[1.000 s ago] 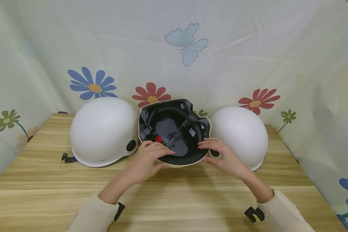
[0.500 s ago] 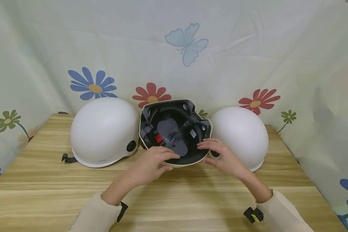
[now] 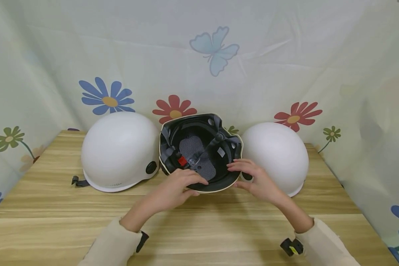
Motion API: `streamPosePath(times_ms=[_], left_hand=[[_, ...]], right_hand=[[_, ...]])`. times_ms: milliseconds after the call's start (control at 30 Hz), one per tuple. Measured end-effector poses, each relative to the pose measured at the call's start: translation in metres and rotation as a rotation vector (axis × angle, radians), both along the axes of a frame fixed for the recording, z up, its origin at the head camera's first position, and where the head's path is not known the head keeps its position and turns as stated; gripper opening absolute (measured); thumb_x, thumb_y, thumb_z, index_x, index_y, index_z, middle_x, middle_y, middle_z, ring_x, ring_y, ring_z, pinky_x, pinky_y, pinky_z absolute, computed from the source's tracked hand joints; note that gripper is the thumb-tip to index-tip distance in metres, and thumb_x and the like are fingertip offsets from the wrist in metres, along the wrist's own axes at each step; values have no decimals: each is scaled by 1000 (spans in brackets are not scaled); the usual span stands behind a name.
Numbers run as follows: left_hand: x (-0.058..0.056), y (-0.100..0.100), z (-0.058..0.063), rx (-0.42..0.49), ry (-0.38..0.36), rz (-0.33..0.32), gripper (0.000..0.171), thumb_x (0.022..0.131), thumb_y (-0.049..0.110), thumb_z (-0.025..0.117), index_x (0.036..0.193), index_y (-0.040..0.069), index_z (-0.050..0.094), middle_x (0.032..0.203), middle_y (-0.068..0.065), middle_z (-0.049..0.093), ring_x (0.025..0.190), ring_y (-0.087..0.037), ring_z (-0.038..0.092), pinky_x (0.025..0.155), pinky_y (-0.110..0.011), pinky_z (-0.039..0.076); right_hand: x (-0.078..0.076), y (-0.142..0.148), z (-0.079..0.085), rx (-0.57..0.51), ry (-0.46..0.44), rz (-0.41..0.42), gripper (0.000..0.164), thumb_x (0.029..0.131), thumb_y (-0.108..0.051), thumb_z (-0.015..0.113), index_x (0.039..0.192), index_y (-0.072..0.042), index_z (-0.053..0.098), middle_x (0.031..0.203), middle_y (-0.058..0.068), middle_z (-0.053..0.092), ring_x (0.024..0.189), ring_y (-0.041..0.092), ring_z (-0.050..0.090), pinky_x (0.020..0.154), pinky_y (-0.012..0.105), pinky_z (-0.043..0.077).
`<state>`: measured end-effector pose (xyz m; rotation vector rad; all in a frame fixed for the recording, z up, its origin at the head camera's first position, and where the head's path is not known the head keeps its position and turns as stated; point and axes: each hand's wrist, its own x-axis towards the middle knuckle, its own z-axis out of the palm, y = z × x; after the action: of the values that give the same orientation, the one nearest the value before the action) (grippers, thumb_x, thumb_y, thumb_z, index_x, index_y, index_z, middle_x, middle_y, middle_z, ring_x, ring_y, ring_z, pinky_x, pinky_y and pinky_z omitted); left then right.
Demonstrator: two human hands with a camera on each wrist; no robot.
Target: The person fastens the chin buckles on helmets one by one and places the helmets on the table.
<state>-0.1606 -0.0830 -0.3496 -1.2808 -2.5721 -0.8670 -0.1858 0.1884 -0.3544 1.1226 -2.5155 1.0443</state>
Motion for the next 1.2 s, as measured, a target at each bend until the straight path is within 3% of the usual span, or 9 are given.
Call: streamPosePath(times_ms=[267,467,700,833,1000,1200], left_hand=[[0,0,0,47,-32,4,27,79,8,70,105,11,66,102,-1,63,98,-18,56,86,-40,42],[3,2,5,168,-86,1,28,76,5,72,103,11,66,101,1,65,97,-15,57,84,-32,46],[6,5,16,289,-115,4,29,77,4,71,105,10,66,102,1,65,97,-13,58,85,-31,46],[9,8,24,358,-177,20,27,80,7,69,107,10,64,103,0,64,94,-14,58,82,-31,48],[13,8,33,437,-261,92,28,83,11,66,110,12,62,107,0,62,95,-15,57,80,-31,49],[13,5,33,446,-224,137,28,84,10,65,112,14,60,108,1,60,97,-15,55,81,-35,48]], right_hand=[[1,1,3,-12,9,-4,39,70,5,74,107,1,64,114,11,61,117,31,44,94,50,35],[3,2,12,-29,15,-65,37,74,2,72,110,-2,64,121,10,57,121,28,43,97,48,34],[3,-1,24,-93,103,-148,42,76,0,71,117,-2,59,129,14,49,120,28,43,93,43,39],[3,-3,29,-140,32,-205,50,81,-3,67,128,-2,48,131,14,47,117,28,46,91,46,42],[5,-3,31,-140,-87,-193,51,85,-8,65,131,-2,44,129,15,48,111,31,50,89,48,43],[4,0,25,-118,-126,-142,49,86,-7,63,131,-3,45,129,13,48,111,30,50,88,45,44]])
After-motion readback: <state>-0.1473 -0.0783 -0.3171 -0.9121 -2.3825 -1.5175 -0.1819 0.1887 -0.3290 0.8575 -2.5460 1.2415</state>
